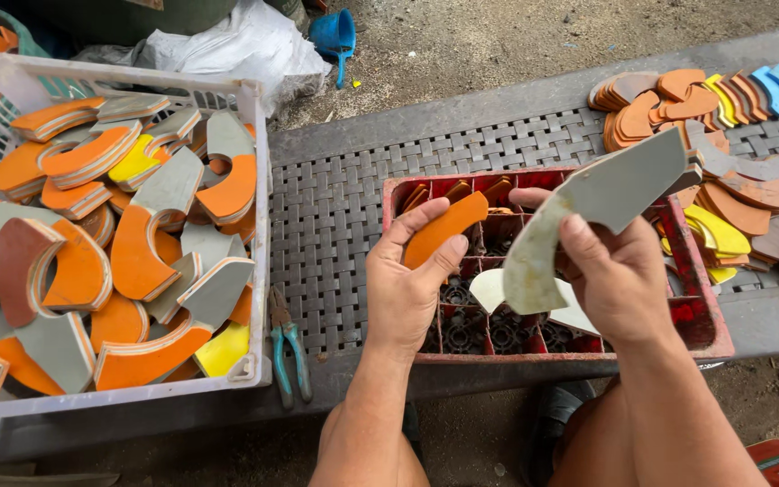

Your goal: The person picks up curved ceramic pieces from a white basket and a red crate, aligns them, and presses them together by hand. The person repeatedly handles multiple pieces, stacking and joining them into small assemblies on the workbench.

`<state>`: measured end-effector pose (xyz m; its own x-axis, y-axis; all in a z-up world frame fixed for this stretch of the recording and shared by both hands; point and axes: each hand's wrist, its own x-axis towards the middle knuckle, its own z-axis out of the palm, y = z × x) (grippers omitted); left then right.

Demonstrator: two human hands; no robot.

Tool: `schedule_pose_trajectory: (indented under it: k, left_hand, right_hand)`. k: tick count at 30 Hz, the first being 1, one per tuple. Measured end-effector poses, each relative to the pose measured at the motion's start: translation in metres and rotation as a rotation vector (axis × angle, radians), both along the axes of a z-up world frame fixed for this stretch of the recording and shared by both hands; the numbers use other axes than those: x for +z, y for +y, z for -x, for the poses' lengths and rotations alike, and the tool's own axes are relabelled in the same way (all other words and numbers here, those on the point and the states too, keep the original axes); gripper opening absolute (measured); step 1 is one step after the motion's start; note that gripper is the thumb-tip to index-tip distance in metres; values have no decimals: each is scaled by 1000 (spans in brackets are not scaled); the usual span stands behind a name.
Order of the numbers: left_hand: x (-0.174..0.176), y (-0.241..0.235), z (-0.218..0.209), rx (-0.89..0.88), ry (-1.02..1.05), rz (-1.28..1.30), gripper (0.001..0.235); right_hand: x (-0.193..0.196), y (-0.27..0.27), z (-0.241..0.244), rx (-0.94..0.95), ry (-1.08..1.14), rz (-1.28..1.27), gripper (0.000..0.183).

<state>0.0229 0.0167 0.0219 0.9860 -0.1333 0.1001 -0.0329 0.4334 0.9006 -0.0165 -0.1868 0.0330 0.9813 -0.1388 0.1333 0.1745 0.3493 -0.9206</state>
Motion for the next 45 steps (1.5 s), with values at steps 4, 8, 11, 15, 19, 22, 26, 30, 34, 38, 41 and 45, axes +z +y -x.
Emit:
schedule_pose_trajectory:
  k: [4,8,11,15,19,22,26,30,34,38,41,45]
  left_hand:
    - [9,-14,15,-62,-30,-10,40]
    - [13,-30,32,13,-153,-224,36]
    - [16,-31,34,179,-376,-524,34]
    - [22,-25,32,36,-107,-465,37]
    - [23,-20,26,-7,-98,-442,46]
    - [23,-19,24,-18,-54,-486,50]
    - [23,-20,24,13,-111,-516,49]
    - [23,-20,25,6,-100,-491,49]
    - [25,-21,25,-38,-103,-516,50]
    - [24,-22,26,-55,-112,-471,50]
    - [21,-22,25,-93,-72,-406,49]
    - [14,-21,22,-119,-26,-351,49]
  right_hand:
    - [1,-5,-5,-51,-90,108,31]
    - [-8,-1,-8,-113,-186,326,45]
    - [-12,0,-12,-107,-205,314,46]
    - [-12,1,-18,-111,-151,329,48]
    - [-14,2,-18,-110,-102,414,47]
    - [-15,1,-16,-107,-42,516,44]
    - [-17,2,-14,-111,34,538,36]
    - [-18,3,-15,-115,53,512,34]
    - [-15,3,-17,-104,13,509,39]
    - [-13,5,-18,-67,30,421,44]
    - [-14,5,-19,-71,33,428,43]
    - [-15,4,-20,-22,38,405,40]
